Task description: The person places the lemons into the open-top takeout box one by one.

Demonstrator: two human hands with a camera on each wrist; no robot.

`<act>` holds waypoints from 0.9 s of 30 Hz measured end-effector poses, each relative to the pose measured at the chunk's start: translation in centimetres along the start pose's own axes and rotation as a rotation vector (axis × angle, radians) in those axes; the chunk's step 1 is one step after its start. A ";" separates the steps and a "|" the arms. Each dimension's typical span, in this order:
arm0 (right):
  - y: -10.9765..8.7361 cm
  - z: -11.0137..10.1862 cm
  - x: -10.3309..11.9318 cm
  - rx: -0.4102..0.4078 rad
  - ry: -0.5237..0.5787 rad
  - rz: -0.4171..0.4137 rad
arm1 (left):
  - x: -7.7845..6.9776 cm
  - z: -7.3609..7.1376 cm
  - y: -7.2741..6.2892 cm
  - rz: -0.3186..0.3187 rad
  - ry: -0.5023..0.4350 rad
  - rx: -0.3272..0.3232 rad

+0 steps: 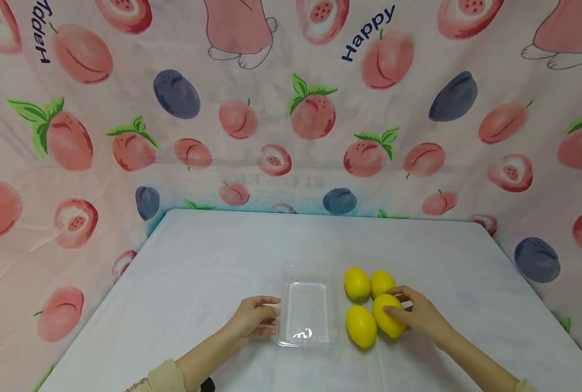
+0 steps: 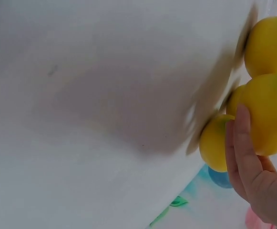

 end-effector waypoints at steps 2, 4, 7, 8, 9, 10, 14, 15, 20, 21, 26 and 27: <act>0.0 -0.2 0.0 -0.005 -0.001 0.002 | 0.0 0.0 -0.1 -0.003 -0.002 -0.004; -0.1 -0.4 0.1 -0.005 0.003 0.001 | 0.0 0.0 -0.1 -0.006 -0.002 -0.013; -0.1 -0.6 0.1 -0.007 0.012 0.002 | -0.1 0.0 -0.1 -0.011 -0.003 -0.026; -0.1 -0.6 0.0 -0.007 0.016 0.000 | -0.1 0.1 -0.1 -0.012 -0.004 -0.028; -0.1 -0.7 0.0 -0.008 0.019 -0.003 | -0.1 0.1 -0.1 -0.014 -0.004 -0.027; -0.1 -0.8 0.0 -0.012 0.018 -0.007 | -0.1 0.1 -0.1 -0.015 -0.006 -0.026; -0.3 -1.3 0.4 -0.036 0.009 -0.029 | -0.2 0.2 0.0 -0.017 -0.008 -0.029; -0.3 -1.4 0.6 -0.041 0.005 -0.031 | -0.2 0.2 0.1 -0.017 -0.006 -0.031; -0.3 -1.7 1.2 -0.056 -0.010 -0.034 | 0.0 0.1 0.2 -0.019 0.000 -0.034; -0.2 -1.7 1.3 -0.057 -0.010 -0.037 | 0.0 0.1 0.2 -0.020 -0.001 -0.034; -0.1 -1.5 2.0 -0.069 -0.019 -0.047 | 0.1 0.2 0.1 -0.023 -0.004 -0.035; 0.0 -1.5 2.1 -0.071 -0.016 -0.045 | 0.1 0.2 0.1 -0.023 -0.004 -0.035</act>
Point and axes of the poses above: each hand's wrist, its own y-axis towards the middle knuckle, its own z-axis out of the palm, x = y × z, the point moved 4 cm from there along y, towards the middle knuckle, and after that the axes turned 14 degrees about z, right-handed, at the moved point
